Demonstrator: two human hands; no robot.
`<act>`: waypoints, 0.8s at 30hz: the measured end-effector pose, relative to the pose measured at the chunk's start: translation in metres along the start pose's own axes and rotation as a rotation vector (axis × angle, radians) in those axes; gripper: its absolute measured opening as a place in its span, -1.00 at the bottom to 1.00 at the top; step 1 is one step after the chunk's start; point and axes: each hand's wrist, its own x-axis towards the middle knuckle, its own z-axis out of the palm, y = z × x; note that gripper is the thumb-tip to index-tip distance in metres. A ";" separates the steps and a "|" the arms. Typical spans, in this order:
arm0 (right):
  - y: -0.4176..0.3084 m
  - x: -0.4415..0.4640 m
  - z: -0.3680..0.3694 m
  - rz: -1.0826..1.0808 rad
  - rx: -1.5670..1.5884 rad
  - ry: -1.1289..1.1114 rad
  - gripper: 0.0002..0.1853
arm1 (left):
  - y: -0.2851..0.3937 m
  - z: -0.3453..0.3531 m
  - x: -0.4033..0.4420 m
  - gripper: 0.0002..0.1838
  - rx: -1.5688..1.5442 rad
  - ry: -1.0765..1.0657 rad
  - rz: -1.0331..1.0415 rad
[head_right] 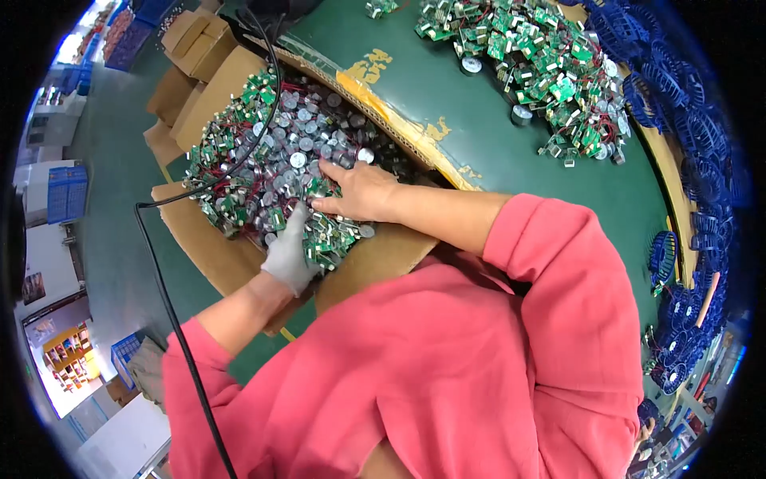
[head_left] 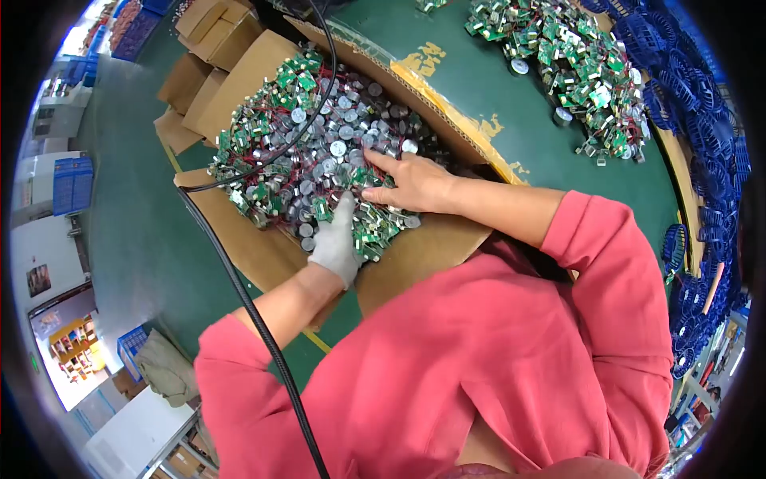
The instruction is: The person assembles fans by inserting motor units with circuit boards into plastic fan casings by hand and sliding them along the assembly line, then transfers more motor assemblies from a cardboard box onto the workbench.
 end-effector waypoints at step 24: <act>-0.034 -0.090 -0.063 -0.150 0.558 0.061 -0.23 | 0.025 -0.014 -0.071 -0.27 1.152 -0.185 1.301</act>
